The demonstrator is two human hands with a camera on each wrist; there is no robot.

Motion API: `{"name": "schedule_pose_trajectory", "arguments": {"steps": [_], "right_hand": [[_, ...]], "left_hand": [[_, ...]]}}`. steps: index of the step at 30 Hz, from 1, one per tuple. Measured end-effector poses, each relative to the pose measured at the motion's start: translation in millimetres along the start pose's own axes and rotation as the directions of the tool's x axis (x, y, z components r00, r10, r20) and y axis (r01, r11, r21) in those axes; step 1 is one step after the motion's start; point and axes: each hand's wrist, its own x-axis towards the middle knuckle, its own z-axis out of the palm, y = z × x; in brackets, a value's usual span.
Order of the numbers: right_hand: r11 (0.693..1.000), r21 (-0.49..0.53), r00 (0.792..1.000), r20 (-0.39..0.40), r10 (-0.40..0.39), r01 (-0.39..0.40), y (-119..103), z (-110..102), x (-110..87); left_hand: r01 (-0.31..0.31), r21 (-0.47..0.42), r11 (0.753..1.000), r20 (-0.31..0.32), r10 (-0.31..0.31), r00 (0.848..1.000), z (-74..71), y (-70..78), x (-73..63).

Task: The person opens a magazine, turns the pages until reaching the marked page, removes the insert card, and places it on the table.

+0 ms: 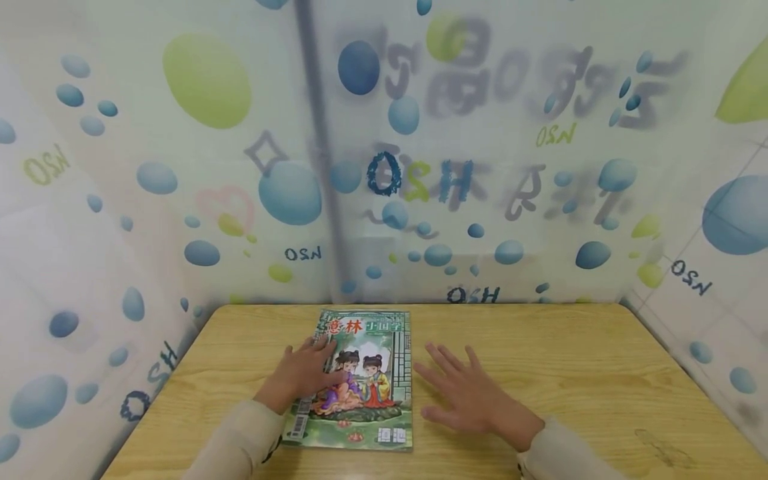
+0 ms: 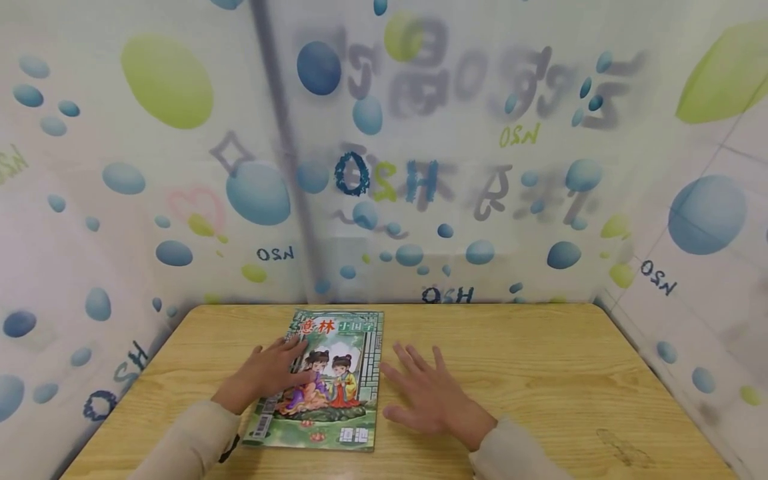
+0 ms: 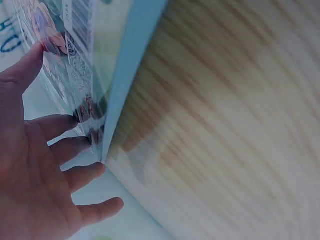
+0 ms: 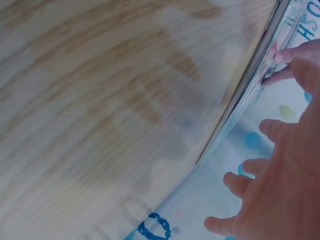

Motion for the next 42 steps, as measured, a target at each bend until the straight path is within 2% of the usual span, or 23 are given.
{"name": "schedule_pose_trajectory", "arguments": {"steps": [6, 15, 24, 32, 42], "right_hand": [[1.000, 0.022, 0.999, 0.036, 0.000, -0.001, -5, 2, 1.4], [0.997, 0.080, 0.992, 0.126, 0.011, -0.021, -5, 5, 0.4], [0.979, 0.200, 0.963, 0.269, -0.006, -0.050, 2, 3, -3.9], [0.972, 0.229, 0.968, 0.252, -0.014, -0.045, 13, 3, -15.0], [0.962, 0.266, 0.971, 0.241, -0.005, -0.061, 27, 2, -29.8]], "left_hand": [[-0.010, 0.052, 0.999, 0.002, 0.010, 1.000, 1.6, 16.1, 6.0], [-0.038, 0.076, 0.996, 0.006, 0.037, 0.999, 1.1, 34.3, 9.0], [-0.053, 0.105, 0.993, 0.001, 0.053, 0.999, 7.8, 50.3, 13.5], [-0.074, 0.091, 0.993, 0.006, 0.073, 0.997, 8.7, 61.5, 15.2], [-0.162, 0.065, 0.985, 0.026, 0.160, 0.987, 11.0, 68.5, 14.5]]}}
